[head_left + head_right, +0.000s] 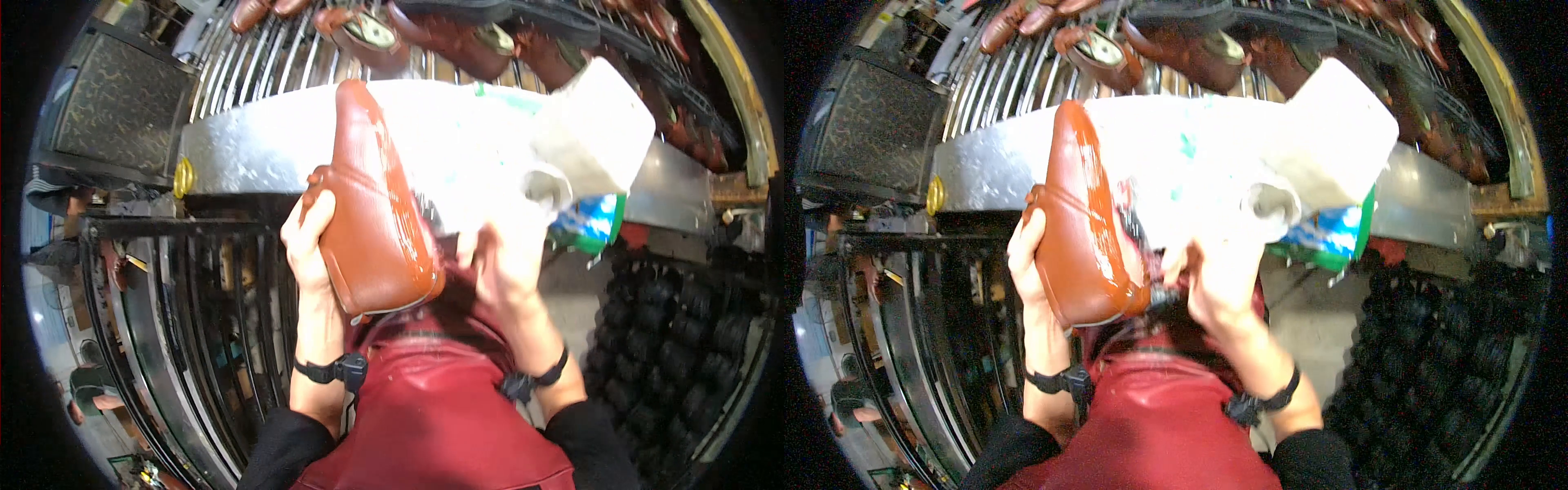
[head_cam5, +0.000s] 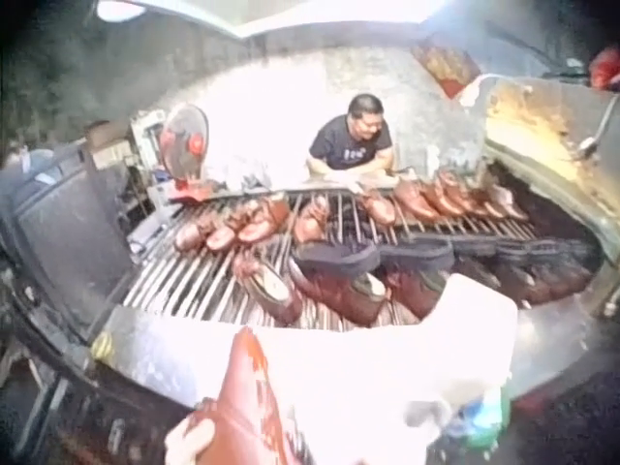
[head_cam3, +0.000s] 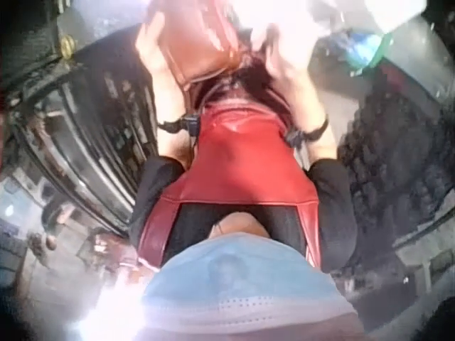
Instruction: Applying adhesive to the edges of shoe uppers and organizing soles at a manufacturing station.
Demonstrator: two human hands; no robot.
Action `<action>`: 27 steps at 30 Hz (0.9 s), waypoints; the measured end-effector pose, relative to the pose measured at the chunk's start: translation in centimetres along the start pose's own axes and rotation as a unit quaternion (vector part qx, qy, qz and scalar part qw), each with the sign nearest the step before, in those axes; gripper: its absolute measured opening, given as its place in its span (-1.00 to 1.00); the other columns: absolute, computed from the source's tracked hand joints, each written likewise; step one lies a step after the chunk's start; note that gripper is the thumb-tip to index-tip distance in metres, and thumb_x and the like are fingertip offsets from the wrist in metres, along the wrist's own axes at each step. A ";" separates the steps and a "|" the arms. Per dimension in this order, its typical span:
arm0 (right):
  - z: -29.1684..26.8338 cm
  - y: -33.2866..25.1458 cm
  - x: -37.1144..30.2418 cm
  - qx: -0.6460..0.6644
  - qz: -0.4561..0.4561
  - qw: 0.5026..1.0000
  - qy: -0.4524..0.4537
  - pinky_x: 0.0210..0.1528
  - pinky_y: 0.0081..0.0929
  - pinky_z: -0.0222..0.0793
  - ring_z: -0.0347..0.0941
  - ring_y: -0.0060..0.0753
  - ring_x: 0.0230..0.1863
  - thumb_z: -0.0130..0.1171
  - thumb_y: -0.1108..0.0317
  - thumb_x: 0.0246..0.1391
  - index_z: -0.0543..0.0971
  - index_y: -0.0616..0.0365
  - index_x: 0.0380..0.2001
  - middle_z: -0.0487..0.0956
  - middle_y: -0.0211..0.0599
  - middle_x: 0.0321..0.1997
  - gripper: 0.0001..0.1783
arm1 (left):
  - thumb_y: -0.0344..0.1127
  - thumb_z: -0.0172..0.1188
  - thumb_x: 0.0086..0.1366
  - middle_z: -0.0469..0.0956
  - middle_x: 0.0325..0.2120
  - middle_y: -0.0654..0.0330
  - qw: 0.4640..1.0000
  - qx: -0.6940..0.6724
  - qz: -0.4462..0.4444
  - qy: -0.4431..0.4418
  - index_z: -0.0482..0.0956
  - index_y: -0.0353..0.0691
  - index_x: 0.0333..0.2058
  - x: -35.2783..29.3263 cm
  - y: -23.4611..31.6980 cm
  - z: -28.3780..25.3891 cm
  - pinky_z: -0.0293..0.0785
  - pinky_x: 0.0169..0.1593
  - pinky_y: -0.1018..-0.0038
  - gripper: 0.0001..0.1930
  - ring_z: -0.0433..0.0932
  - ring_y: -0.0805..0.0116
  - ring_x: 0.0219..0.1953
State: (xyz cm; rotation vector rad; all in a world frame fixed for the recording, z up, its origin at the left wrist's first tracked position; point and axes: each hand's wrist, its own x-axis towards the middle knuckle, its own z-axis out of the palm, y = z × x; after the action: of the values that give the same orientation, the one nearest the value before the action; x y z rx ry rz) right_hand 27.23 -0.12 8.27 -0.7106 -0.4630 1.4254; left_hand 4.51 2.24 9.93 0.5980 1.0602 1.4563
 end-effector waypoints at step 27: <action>-1.5 -4.5 -0.7 -0.012 -0.033 0.988 0.149 -0.55 -0.38 0.62 0.65 -0.28 -0.54 0.15 0.26 0.46 0.52 0.29 -0.17 0.68 -0.07 -0.36 -0.74 | -0.26 0.32 0.42 0.76 -0.17 0.13 0.488 0.577 0.451 0.475 0.72 -0.31 0.02 -13.5 32.4 -13.6 0.63 -0.09 0.48 -0.70 0.72 0.40 -0.21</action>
State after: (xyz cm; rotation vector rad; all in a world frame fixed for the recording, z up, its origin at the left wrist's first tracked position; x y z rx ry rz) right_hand 31.40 -1.08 10.41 -0.9037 -0.2687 1.2280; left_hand -20.49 -11.39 34.55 1.5367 3.0897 1.7734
